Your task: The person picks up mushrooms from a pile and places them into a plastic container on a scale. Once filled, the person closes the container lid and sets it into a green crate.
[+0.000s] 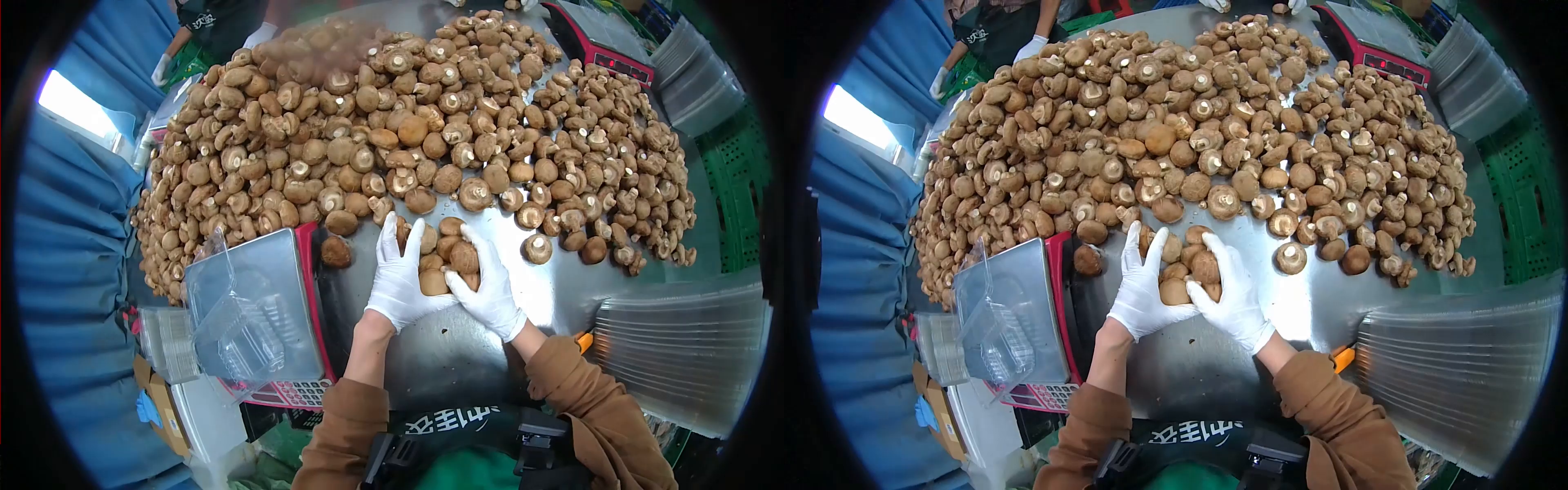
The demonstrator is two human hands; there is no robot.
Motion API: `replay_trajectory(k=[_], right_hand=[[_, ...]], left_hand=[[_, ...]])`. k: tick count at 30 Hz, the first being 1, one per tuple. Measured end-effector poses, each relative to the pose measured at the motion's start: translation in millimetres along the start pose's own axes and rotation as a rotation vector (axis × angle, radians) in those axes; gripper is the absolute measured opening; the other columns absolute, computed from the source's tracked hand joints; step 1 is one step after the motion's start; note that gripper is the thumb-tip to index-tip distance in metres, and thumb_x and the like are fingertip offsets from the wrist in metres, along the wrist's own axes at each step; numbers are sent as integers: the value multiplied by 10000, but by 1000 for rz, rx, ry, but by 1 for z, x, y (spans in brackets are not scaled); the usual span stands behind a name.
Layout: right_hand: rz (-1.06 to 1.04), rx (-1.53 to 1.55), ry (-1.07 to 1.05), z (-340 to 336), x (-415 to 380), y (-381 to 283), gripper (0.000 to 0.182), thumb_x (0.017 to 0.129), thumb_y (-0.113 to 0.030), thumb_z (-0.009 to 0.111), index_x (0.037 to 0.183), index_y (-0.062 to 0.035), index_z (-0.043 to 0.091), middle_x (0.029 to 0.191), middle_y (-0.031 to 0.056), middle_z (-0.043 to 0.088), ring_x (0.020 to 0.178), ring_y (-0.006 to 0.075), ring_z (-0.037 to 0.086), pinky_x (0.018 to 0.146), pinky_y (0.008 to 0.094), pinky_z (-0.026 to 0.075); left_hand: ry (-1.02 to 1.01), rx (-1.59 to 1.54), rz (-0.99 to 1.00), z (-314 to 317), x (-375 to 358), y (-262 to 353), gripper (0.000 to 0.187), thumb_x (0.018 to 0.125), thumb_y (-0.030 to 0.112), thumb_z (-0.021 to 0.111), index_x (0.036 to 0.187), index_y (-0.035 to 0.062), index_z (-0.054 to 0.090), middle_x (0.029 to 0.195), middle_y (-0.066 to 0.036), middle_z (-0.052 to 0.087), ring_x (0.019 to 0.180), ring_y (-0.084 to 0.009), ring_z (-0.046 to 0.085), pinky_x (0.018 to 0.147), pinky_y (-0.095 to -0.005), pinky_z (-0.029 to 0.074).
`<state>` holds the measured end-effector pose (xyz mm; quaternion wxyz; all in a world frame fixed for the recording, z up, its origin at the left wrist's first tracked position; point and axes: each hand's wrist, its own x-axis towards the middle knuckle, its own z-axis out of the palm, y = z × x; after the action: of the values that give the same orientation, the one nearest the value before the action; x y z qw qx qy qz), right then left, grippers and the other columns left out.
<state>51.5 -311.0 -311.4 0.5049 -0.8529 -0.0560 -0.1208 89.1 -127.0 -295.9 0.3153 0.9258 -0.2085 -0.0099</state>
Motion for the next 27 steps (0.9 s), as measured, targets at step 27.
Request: replay_trajectory(k=[27], right_hand=[[480,666,-36,-3,-9,-10,357,1058,-220,588,1361,-32,577,1199,66,643,1120,129,580,1006,291,465]], left_hand=[[84,-281,3,1,-44,20,1009,613,213,908,1495,82,436,1511,-245,208,1403,-437,346,1178,-481,345]])
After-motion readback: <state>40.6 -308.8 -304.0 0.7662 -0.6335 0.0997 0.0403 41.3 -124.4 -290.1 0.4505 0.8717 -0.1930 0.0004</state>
